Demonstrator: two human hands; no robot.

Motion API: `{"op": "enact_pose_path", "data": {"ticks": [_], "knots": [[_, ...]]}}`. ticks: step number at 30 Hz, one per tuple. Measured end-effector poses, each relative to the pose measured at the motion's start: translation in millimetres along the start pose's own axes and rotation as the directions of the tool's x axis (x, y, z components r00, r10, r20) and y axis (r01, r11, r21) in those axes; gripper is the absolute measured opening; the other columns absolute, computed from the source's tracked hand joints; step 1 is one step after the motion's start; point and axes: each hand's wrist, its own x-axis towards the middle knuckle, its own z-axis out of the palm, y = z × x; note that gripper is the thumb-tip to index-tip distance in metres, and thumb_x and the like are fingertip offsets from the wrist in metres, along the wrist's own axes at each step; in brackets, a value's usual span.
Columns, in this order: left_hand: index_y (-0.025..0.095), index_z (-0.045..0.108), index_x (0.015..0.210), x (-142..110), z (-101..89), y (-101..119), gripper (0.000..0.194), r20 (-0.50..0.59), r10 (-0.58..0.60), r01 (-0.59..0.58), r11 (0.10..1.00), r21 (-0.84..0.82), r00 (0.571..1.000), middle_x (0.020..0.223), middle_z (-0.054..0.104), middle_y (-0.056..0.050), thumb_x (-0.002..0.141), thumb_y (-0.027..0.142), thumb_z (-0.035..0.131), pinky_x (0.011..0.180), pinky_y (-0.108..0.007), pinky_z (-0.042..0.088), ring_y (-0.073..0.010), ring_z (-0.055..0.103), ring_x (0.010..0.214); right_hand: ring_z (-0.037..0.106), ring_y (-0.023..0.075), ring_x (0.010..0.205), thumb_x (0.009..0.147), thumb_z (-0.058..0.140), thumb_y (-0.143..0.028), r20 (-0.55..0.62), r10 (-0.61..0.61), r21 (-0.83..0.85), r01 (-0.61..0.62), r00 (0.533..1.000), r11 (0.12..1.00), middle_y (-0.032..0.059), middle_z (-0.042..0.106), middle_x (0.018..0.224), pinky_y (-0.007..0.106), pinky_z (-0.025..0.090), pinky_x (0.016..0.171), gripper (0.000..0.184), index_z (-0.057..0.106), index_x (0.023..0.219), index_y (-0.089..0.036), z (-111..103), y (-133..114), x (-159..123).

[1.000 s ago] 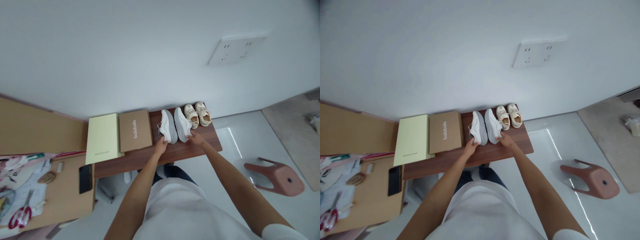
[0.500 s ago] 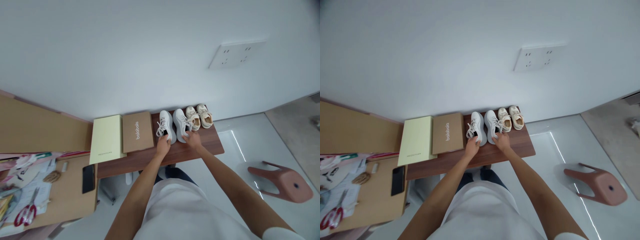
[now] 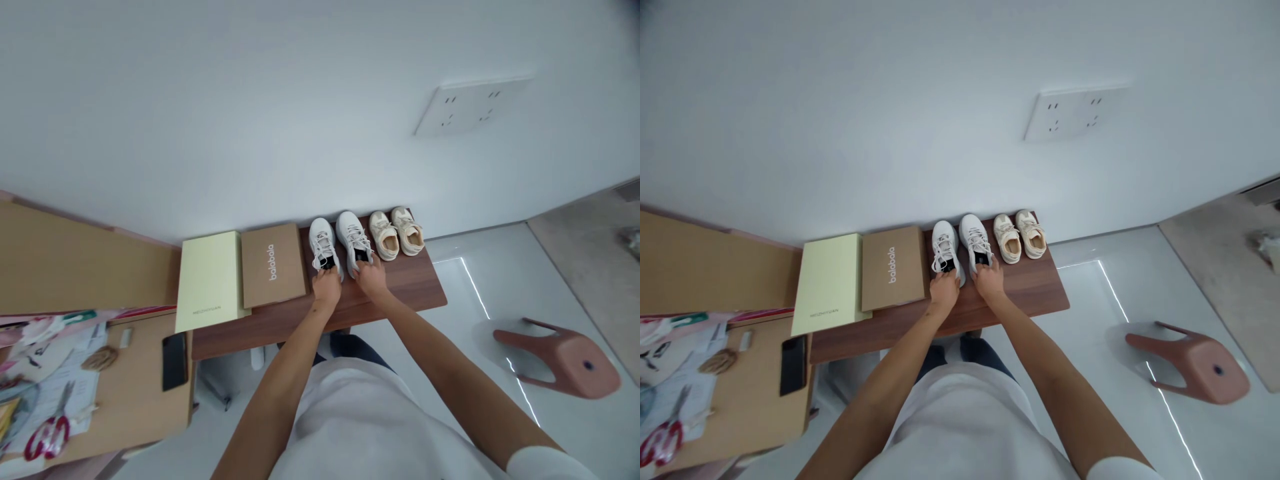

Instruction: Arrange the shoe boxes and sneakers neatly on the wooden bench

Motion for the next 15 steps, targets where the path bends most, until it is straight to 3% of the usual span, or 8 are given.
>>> {"op": "enact_pose_path", "data": {"ticks": [15], "knots": [[0.018, 0.067, 0.125, 7, 13.2, -8, 0.031, 0.017, -0.007, 0.007, 1.000, -0.009, 1.000, 0.110, 0.076, -0.016, 0.099, 0.021, 0.050, 0.097, -0.040, 0.049, -0.0286, 0.064, 0.118, 0.045, 0.0381, 0.142, 0.098, 0.056, -0.032, 0.056, 0.025, 0.011, -0.026, 0.998, 1.000, 0.0187, 0.076, 0.119, 0.050, 0.039, 0.104, 0.028, 0.075, 0.113, -0.018, 9, -11, 4]]}}
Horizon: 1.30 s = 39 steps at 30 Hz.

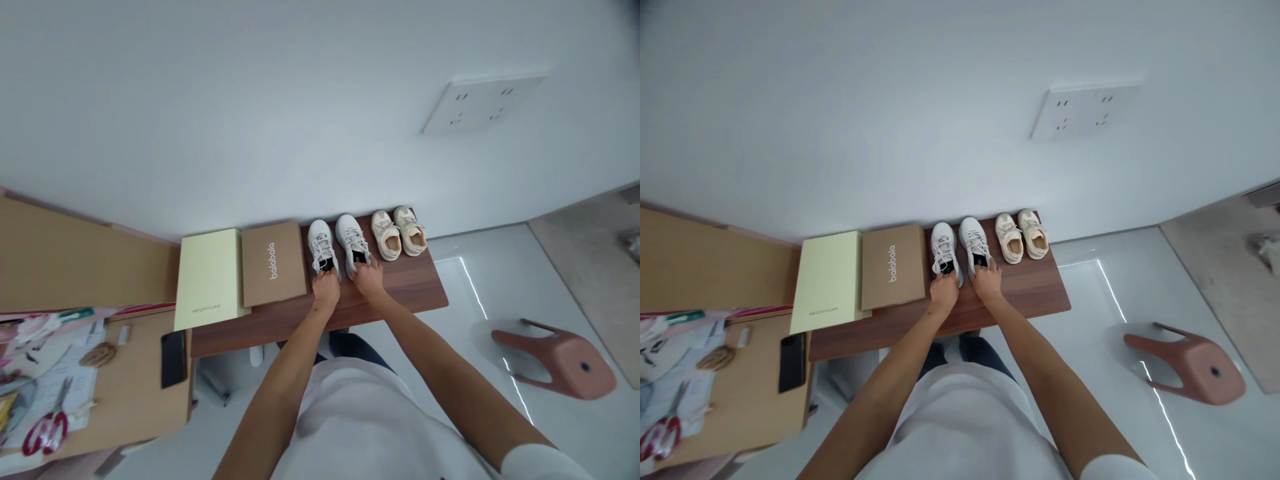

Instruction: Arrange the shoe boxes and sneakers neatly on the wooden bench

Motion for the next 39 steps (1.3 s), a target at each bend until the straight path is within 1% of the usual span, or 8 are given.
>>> {"op": "enact_pose_path", "data": {"ticks": [14, 16, 19, 21, 24, 29, 34, 39], "knots": [[0.014, 0.068, 0.123, 0, 0.9, 5, 0.032, 0.005, -0.010, 0.010, 1.000, 0.003, 1.000, 0.112, 0.074, -0.019, 0.099, 0.018, 0.048, 0.099, -0.048, 0.048, -0.0324, 0.063, 0.120, 0.041, 0.0379, 0.144, 0.099, 0.054, -0.029, 0.047, 0.029, -0.019, -0.028, 0.999, 0.999, 0.0204, 0.074, 0.124, 0.051, 0.039, 0.103, 0.027, 0.073, 0.114, -0.017, 7, -9, 0], [0.013, 0.065, 0.129, -2, -0.8, 5, 0.034, -0.013, -0.010, 0.010, 1.000, -0.004, 1.000, 0.116, 0.073, -0.019, 0.099, 0.019, 0.049, 0.100, -0.047, 0.048, -0.0321, 0.062, 0.122, 0.043, 0.0380, 0.142, 0.099, 0.056, -0.031, 0.021, 0.023, -0.019, -0.023, 1.000, 1.000, 0.0201, 0.074, 0.124, 0.052, 0.037, 0.107, 0.027, 0.073, 0.116, -0.017, 5, -8, -1], [0.014, 0.052, 0.146, -7, -6.8, 5, 0.048, -0.088, 0.001, -0.004, 1.000, -0.029, 0.996, 0.129, 0.069, -0.020, 0.100, 0.025, 0.053, 0.102, -0.045, 0.048, -0.0317, 0.058, 0.127, 0.048, 0.0363, 0.138, 0.099, 0.057, -0.036, -0.042, -0.009, 0.004, 0.009, 0.999, 1.000, 0.0183, 0.074, 0.125, 0.055, 0.030, 0.113, 0.031, 0.072, 0.119, -0.020, -4, -1, -5], [0.014, 0.045, 0.153, -12, -12.0, 8, 0.056, -0.147, 0.028, -0.037, 0.998, -0.058, 0.989, 0.137, 0.065, -0.020, 0.100, 0.028, 0.054, 0.104, -0.043, 0.047, -0.0311, 0.056, 0.131, 0.050, 0.0343, 0.136, 0.101, 0.055, -0.038, -0.093, -0.036, 0.035, 0.039, 0.995, 0.999, 0.0166, 0.074, 0.125, 0.054, 0.025, 0.116, 0.032, 0.073, 0.121, -0.021, -14, 10, -9], [0.013, 0.045, 0.153, -18, -17.3, 20, 0.055, -0.201, 0.110, -0.135, 0.984, -0.117, 0.973, 0.140, 0.063, -0.019, 0.100, 0.027, 0.053, 0.110, -0.042, 0.043, -0.0295, 0.055, 0.133, 0.052, 0.0322, 0.134, 0.102, 0.051, -0.037, -0.144, -0.054, 0.076, 0.065, 0.988, 0.995, 0.0148, 0.075, 0.124, 0.050, 0.024, 0.117, 0.033, 0.074, 0.120, -0.021, -30, 35, -19], [0.019, 0.054, 0.146, -19, -8.7, 61, 0.047, -0.161, 0.272, -0.302, 0.929, -0.212, 0.949, 0.133, 0.067, -0.014, 0.099, 0.021, 0.051, 0.113, -0.042, 0.042, -0.0274, 0.058, 0.129, 0.061, 0.0293, 0.115, 0.104, 0.045, -0.029, -0.118, 0.041, 0.095, -0.030, 0.992, 0.995, 0.0141, 0.076, 0.116, 0.040, 0.038, 0.104, 0.035, 0.076, 0.116, -0.019, -44, 93, -30], [0.016, 0.050, 0.148, 7, 9.9, 112, 0.050, -0.091, 0.392, -0.402, 0.877, -0.262, 0.915, 0.142, 0.060, -0.015, 0.098, 0.020, 0.051, 0.114, -0.039, 0.042, -0.0260, 0.056, 0.133, 0.062, 0.0275, 0.108, 0.100, 0.037, -0.010, -0.130, 0.158, 0.090, -0.147, 0.979, 0.985, 0.0142, 0.074, 0.118, 0.037, 0.043, 0.099, 0.043, 0.071, 0.126, -0.014, -47, 154, -14], [0.013, 0.038, 0.156, 47, 25.8, 148, 0.060, 0.006, 0.396, -0.383, 0.891, -0.242, 0.918, 0.160, 0.042, -0.022, 0.096, 0.016, 0.049, 0.113, -0.044, 0.044, -0.0306, 0.052, 0.139, 0.059, 0.0298, 0.115, 0.095, 0.040, -0.006, -0.122, 0.263, 0.051, -0.259, 0.957, 0.965, 0.0182, 0.065, 0.137, 0.039, 0.044, 0.101, 0.051, 0.061, 0.140, -0.015, -46, 183, 15]]}}
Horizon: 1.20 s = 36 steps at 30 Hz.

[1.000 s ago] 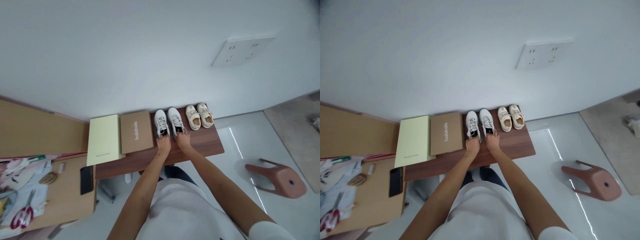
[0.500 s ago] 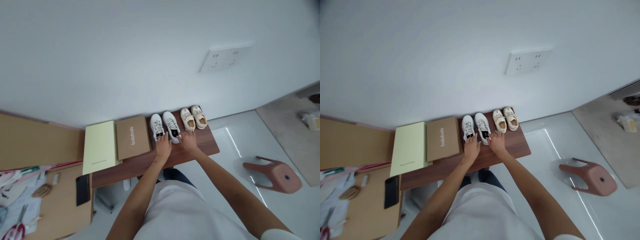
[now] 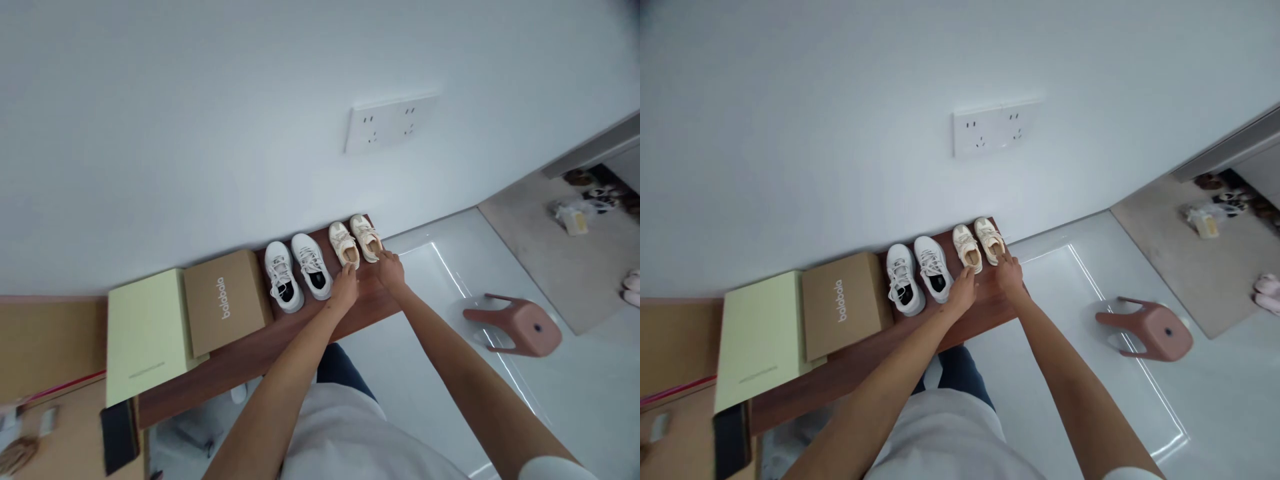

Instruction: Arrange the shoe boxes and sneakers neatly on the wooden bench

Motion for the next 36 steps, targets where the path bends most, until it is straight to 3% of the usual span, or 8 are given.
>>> {"op": "enact_pose_path", "data": {"ticks": [4, 7, 9, 13, 17, 26, 31, 36], "knots": [[0.018, 0.028, 0.161, 31, 12.0, 3, 0.067, 0.059, -0.075, 0.078, 0.995, -0.054, 0.995, 0.165, 0.033, -0.023, 0.096, 0.013, 0.045, 0.109, -0.044, 0.047, -0.0308, 0.056, 0.136, 0.058, 0.0315, 0.124, 0.095, 0.050, -0.015, 0.042, 0.030, -0.005, -0.030, 0.999, 1.000, 0.0200, 0.052, 0.152, 0.040, 0.045, 0.104, 0.060, 0.044, 0.155, -0.017, 13, 2, 17], [0.018, 0.028, 0.161, 47, 15.9, 6, 0.066, 0.061, -0.119, 0.126, 0.985, -0.122, 0.991, 0.157, 0.044, -0.023, 0.098, 0.014, 0.045, 0.108, -0.041, 0.048, -0.0292, 0.060, 0.132, 0.060, 0.0293, 0.124, 0.094, 0.057, -0.022, 0.058, 0.023, 0.083, -0.027, 0.998, 0.996, 0.0211, 0.045, 0.156, 0.036, 0.047, 0.103, 0.066, 0.038, 0.158, -0.016, 23, 2, 24], [0.018, 0.035, 0.159, 52, 16.1, 8, 0.062, 0.053, -0.159, 0.165, 0.979, -0.119, 0.986, 0.153, 0.048, -0.023, 0.099, 0.018, 0.049, 0.106, -0.041, 0.049, -0.0300, 0.062, 0.129, 0.063, 0.0269, 0.120, 0.095, 0.058, -0.024, 0.055, 0.042, 0.165, -0.050, 0.998, 0.985, 0.0220, 0.050, 0.151, 0.032, 0.047, 0.100, 0.060, 0.044, 0.153, -0.012, 27, 2, 27], [0.016, 0.055, 0.143, 46, 12.9, 7, 0.044, 0.034, -0.241, 0.242, 0.968, -0.060, 0.970, 0.150, 0.051, -0.022, 0.099, 0.026, 0.055, 0.103, -0.041, 0.050, -0.0311, 0.064, 0.125, 0.068, 0.0230, 0.105, 0.099, 0.053, -0.026, 0.057, 0.072, 0.269, -0.085, 0.996, 0.959, 0.0185, 0.067, 0.127, 0.029, 0.049, 0.091, 0.039, 0.062, 0.133, -0.010, 30, 4, 26], [0.016, 0.066, 0.127, 34, 5.6, 0, 0.031, -0.009, -0.279, 0.278, 0.959, -0.057, 0.960, 0.141, 0.060, -0.017, 0.102, 0.024, 0.049, 0.102, -0.034, 0.049, -0.0257, 0.067, 0.119, 0.069, 0.0241, 0.102, 0.097, 0.055, -0.026, 0.008, 0.095, 0.317, -0.093, 0.995, 0.944, 0.0146, 0.073, 0.115, 0.032, 0.050, 0.088, 0.030, 0.066, 0.122, -0.014, 28, 13, 16], [0.017, 0.067, 0.125, 28, -4.7, 5, 0.032, -0.092, -0.312, 0.305, 0.949, -0.078, 0.946, 0.138, 0.062, -0.015, 0.103, 0.027, 0.046, 0.097, -0.034, 0.051, -0.0265, 0.066, 0.118, 0.065, 0.0273, 0.105, 0.097, 0.050, -0.024, -0.104, 0.050, 0.365, -0.008, 0.993, 0.931, 0.0155, 0.072, 0.111, 0.034, 0.049, 0.091, 0.023, 0.065, 0.111, -0.014, 19, 11, 8], [0.023, 0.066, 0.131, 29, -5.6, 6, 0.035, -0.053, -0.339, 0.340, 0.940, 0.019, 0.939, 0.145, 0.059, -0.012, 0.105, 0.031, 0.044, 0.095, -0.033, 0.051, -0.0261, 0.067, 0.118, 0.061, 0.0270, 0.109, 0.095, 0.051, -0.017, -0.160, 0.027, 0.389, 0.038, 0.987, 0.921, 0.0158, 0.066, 0.118, 0.036, 0.048, 0.094, 0.026, 0.062, 0.118, -0.014, 27, -7, 12], [0.025, 0.065, 0.135, 27, -0.9, 4, 0.039, -0.003, -0.360, 0.359, 0.931, 0.071, 0.933, 0.152, 0.054, -0.013, 0.106, 0.034, 0.041, 0.092, -0.035, 0.052, -0.0281, 0.069, 0.114, 0.061, 0.0254, 0.108, 0.095, 0.053, -0.014, -0.140, 0.053, 0.401, 0.008, 0.989, 0.916, 0.0150, 0.062, 0.124, 0.037, 0.049, 0.094, 0.025, 0.062, 0.118, -0.016, 38, -22, 10]]}}
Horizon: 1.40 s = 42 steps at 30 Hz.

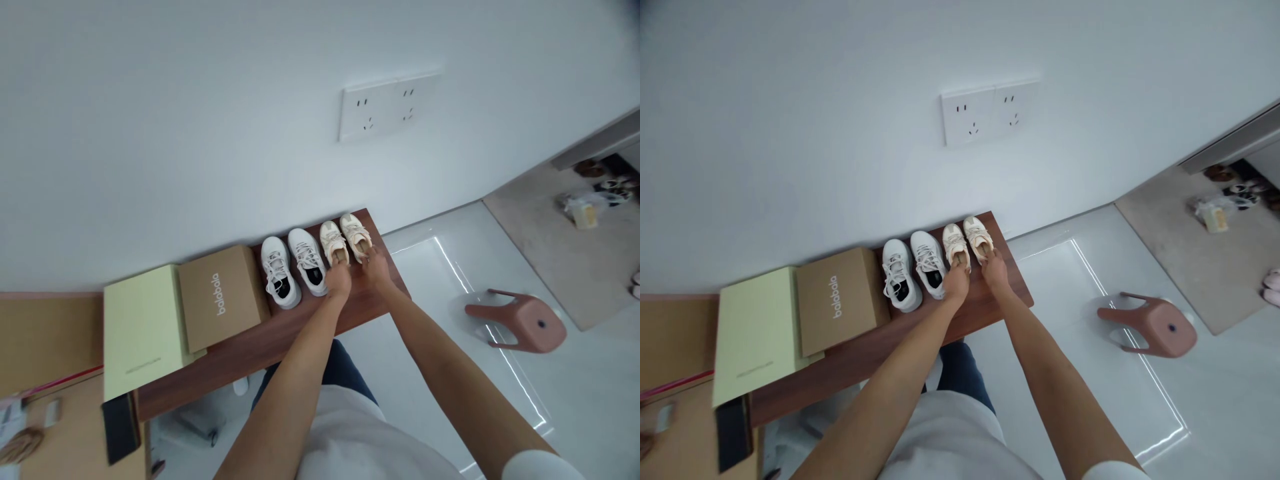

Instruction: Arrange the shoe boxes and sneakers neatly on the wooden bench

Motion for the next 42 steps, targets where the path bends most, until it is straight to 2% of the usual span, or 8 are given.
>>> {"op": "enact_pose_path", "data": {"ticks": [8, 14, 21, 24, 28, 33, 38, 42], "knots": [[0.026, 0.067, 0.133, 3, 11.5, -3, 0.038, 0.059, -0.010, 0.014, 0.998, -0.058, 0.998, 0.148, 0.057, -0.015, 0.104, 0.038, 0.045, 0.096, -0.041, 0.051, -0.0324, 0.068, 0.114, 0.064, 0.0242, 0.101, 0.096, 0.055, -0.015, 0.089, 0.077, -0.035, -0.075, 0.993, 0.997, 0.0157, 0.063, 0.125, 0.034, 0.051, 0.089, 0.016, 0.063, 0.109, -0.016, 6, 1, -9], [0.025, 0.069, 0.128, 1, 17.3, -6, 0.034, -0.030, -0.012, 0.006, 0.980, -0.199, 0.999, 0.147, 0.058, -0.016, 0.102, 0.037, 0.050, 0.098, -0.044, 0.050, -0.0339, 0.069, 0.115, 0.064, 0.0283, 0.113, 0.096, 0.055, -0.016, 0.097, 0.134, 0.017, -0.137, 0.986, 0.990, 0.0182, 0.058, 0.138, 0.038, 0.051, 0.096, 0.026, 0.063, 0.120, -0.017, 8, -1, -10], [0.023, 0.044, 0.153, -13, 4.9, 0, 0.052, -0.053, 0.034, -0.040, 0.991, -0.125, 0.998, 0.164, 0.038, -0.019, 0.101, 0.027, 0.050, 0.096, -0.042, 0.054, -0.0315, 0.068, 0.118, 0.052, 0.0335, 0.138, 0.096, 0.053, -0.020, 0.106, 0.106, 0.002, -0.107, 0.989, 0.994, 0.0220, 0.041, 0.159, 0.042, 0.045, 0.110, 0.046, 0.053, 0.142, -0.015, 3, -2, -19], [0.020, 0.041, 0.155, -25, -9.3, -1, 0.054, -0.107, 0.113, -0.129, 0.980, -0.155, 0.988, 0.160, 0.042, -0.020, 0.101, 0.023, 0.049, 0.098, -0.039, 0.053, -0.0300, 0.063, 0.126, 0.042, 0.0361, 0.147, 0.097, 0.050, -0.023, 0.049, 0.052, -0.028, -0.050, 0.997, 0.998, 0.0238, 0.034, 0.164, 0.046, 0.042, 0.114, 0.052, 0.046, 0.147, -0.011, 0, -1, -28], [0.019, 0.053, 0.147, -47, -37.5, -25, 0.046, -0.209, 0.187, -0.226, 0.956, -0.184, 0.960, 0.140, 0.062, -0.017, 0.102, 0.019, 0.045, 0.099, -0.035, 0.051, -0.0261, 0.064, 0.122, 0.034, 0.0336, 0.152, 0.096, 0.049, -0.026, -0.020, -0.023, -0.034, 0.022, 1.000, 0.999, 0.0196, 0.032, 0.166, 0.049, 0.038, 0.119, 0.052, 0.046, 0.148, -0.015, -2, -2, -42], [0.021, 0.074, 0.107, -97, -63.8, -95, 0.025, -0.238, 0.142, -0.197, 0.954, -0.226, 0.961, 0.105, 0.076, -0.008, 0.102, 0.030, 0.051, 0.093, -0.033, 0.050, -0.0224, 0.070, 0.101, 0.034, 0.0307, 0.153, 0.098, 0.046, -0.029, -0.001, -0.036, -0.028, 0.036, 0.999, 0.999, 0.0178, 0.032, 0.166, 0.047, 0.038, 0.119, 0.046, 0.053, 0.142, -0.016, -2, -7, -62], [0.022, 0.075, 0.094, -145, -47.8, -146, 0.031, -0.158, 0.035, -0.086, 0.943, -0.322, 0.987, 0.095, 0.077, -0.007, 0.101, 0.040, 0.051, 0.090, -0.035, 0.051, -0.0227, 0.071, 0.092, 0.037, 0.0340, 0.151, 0.097, 0.047, -0.027, 0.022, 0.042, -0.021, -0.041, 0.999, 0.999, 0.0196, 0.039, 0.162, 0.049, 0.038, 0.117, 0.049, 0.053, 0.144, -0.015, 3, -9, -65], [0.022, 0.074, 0.119, -141, -17.9, -120, 0.034, -0.082, 0.104, -0.131, 0.854, -0.503, 0.991, 0.123, 0.073, -0.012, 0.101, 0.031, 0.046, 0.107, -0.038, 0.047, -0.0248, 0.067, 0.117, 0.037, 0.0386, 0.150, 0.094, 0.052, -0.028, 0.026, 0.111, -0.019, -0.110, 0.994, 0.994, 0.0242, 0.037, 0.161, 0.053, 0.038, 0.116, 0.052, 0.053, 0.143, -0.011, 4, -5, -44]]}}
